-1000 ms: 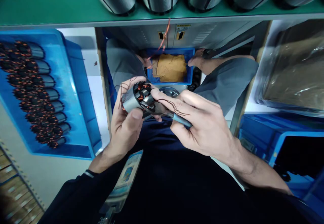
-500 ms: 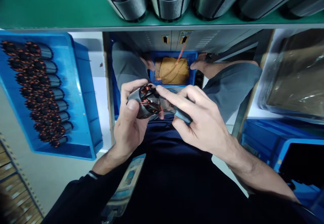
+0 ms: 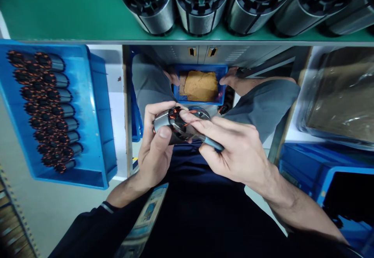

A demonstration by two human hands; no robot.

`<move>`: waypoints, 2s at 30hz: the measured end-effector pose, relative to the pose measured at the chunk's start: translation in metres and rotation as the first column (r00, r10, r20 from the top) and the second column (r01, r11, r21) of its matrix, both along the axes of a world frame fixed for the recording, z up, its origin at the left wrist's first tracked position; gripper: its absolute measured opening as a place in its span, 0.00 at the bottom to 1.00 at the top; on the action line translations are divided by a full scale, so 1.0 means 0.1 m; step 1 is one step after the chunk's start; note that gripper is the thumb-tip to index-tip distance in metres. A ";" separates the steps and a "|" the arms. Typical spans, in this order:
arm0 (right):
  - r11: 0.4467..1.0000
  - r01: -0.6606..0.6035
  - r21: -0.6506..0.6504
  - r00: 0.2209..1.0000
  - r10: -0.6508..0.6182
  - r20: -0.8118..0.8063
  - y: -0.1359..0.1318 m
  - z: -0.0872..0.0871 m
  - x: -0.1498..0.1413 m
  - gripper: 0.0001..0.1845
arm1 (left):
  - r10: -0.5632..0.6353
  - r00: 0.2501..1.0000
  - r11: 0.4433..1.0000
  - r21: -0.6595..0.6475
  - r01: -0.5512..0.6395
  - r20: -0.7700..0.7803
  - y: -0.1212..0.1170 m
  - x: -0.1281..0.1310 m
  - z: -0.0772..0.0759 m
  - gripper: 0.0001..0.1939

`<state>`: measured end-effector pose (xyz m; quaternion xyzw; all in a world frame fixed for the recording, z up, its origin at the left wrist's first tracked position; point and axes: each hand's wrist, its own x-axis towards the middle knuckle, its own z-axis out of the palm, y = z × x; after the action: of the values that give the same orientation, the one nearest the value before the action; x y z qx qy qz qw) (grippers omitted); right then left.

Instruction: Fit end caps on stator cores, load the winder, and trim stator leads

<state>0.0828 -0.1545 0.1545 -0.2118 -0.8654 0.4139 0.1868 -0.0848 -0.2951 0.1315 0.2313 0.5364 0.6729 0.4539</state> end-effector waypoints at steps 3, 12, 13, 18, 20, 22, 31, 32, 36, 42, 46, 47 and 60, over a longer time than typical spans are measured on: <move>0.987 -0.031 -0.155 1.000 0.030 -0.008 0.05 -0.08 -0.02 0.44 | 0.056 0.991 0.998 -0.012 -0.055 0.121 0.02 0.01 0.01 0.18; 0.993 0.037 0.110 0.996 -0.045 0.076 0.02 -0.08 -0.07 0.47 | 0.154 0.937 0.987 -0.003 -0.161 0.315 0.18 0.00 0.22 0.07; 0.991 0.044 0.124 0.996 -0.054 0.074 0.01 -0.06 -0.07 0.48 | 0.149 0.936 0.987 0.008 -0.160 0.318 0.18 0.01 0.22 0.06; 0.992 0.063 0.111 0.995 -0.071 0.073 -0.02 0.02 -0.10 0.47 | 0.115 0.955 0.989 0.055 -0.135 0.273 0.14 0.04 0.16 0.03; 0.996 0.065 0.055 0.996 -0.068 0.061 -0.03 0.04 -0.11 0.49 | 0.106 0.956 0.990 0.065 -0.129 0.272 0.13 0.06 0.14 0.03; 0.998 0.060 0.020 0.997 -0.061 0.050 -0.03 0.04 -0.11 0.49 | 0.109 0.947 0.989 0.060 -0.133 0.302 0.12 0.06 0.15 0.03; 0.969 0.014 0.247 0.990 -0.047 0.130 0.03 -0.02 -0.06 0.49 | 0.179 0.909 0.983 -0.029 -0.182 0.376 0.19 0.04 0.29 0.09; 0.968 0.017 0.250 0.991 -0.050 0.126 0.03 -0.02 -0.06 0.49 | 0.182 0.914 0.983 -0.041 -0.179 0.364 0.20 0.04 0.29 0.11; 0.969 0.046 0.244 0.992 -0.072 0.099 0.00 0.00 -0.07 0.48 | 0.182 0.934 0.983 -0.053 -0.174 0.308 0.19 0.07 0.27 0.11; 0.990 0.040 0.132 0.995 -0.051 0.085 -0.04 0.09 -0.08 0.46 | 0.117 0.961 0.992 0.012 -0.124 0.251 0.14 0.09 0.19 0.07; 0.999 0.034 0.002 0.998 -0.034 0.061 -0.03 0.15 -0.10 0.47 | 0.093 0.965 0.994 0.026 -0.102 0.245 0.12 0.09 0.18 0.05; 0.999 0.035 0.013 0.997 -0.036 0.069 -0.02 0.16 -0.10 0.46 | 0.094 0.967 0.994 0.024 -0.102 0.237 0.12 0.09 0.18 0.05; 0.999 0.021 0.039 0.994 -0.025 0.107 0.00 -0.15 -0.16 0.41 | 0.171 0.945 0.985 -0.057 -0.162 0.279 0.19 0.05 -0.08 0.07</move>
<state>0.0667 -0.1546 0.1390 -0.2401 -0.8793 0.3835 0.1487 -0.0795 -0.2758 0.1230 0.0789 0.4945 0.7261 0.4711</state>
